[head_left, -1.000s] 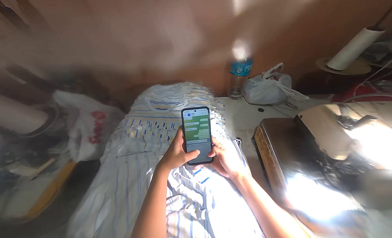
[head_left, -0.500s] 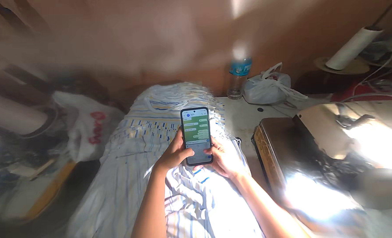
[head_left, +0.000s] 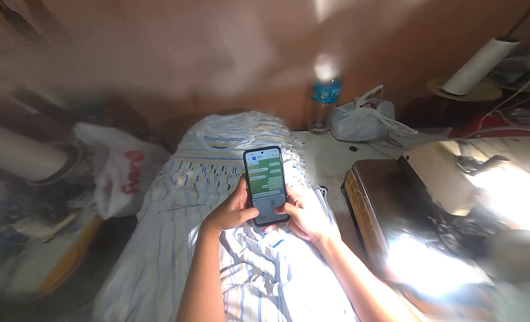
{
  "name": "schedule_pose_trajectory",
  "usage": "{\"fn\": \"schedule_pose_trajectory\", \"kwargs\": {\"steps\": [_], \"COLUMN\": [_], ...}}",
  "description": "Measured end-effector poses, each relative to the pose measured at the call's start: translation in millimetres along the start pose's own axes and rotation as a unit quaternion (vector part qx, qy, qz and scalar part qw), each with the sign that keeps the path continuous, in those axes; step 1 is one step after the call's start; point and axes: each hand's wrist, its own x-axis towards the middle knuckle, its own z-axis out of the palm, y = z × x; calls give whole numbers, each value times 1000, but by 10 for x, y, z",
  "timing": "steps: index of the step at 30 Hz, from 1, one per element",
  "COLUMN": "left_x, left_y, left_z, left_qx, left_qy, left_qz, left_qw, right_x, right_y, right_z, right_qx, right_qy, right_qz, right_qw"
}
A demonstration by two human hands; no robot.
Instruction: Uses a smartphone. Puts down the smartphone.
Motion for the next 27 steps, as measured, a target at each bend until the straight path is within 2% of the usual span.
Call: {"fn": "schedule_pose_trajectory", "kwargs": {"steps": [4,12,16,24,27], "left_x": [9,6,11,68,58], "left_y": [-5,19,22,9,8], "left_z": [5,11,33,114,91], "left_qx": [-3,-15,-16,10,2], "left_qy": [9,7,13,73,61], "left_qz": [-4,-12,-14,0,3], "left_qw": [1000,1000,1000,997,998], "right_x": [5,5,2,2,8], "right_y": [-3,33,35,37,40], "right_z": [-9,-40,-22,-24,-32], "right_qx": [32,-20,-38,-38,-45], "right_qy": [-4,-25,-10,-16,-19], "right_qz": [5,-21,-25,-31,-30], "right_qw": [999,999,999,999,998]}}
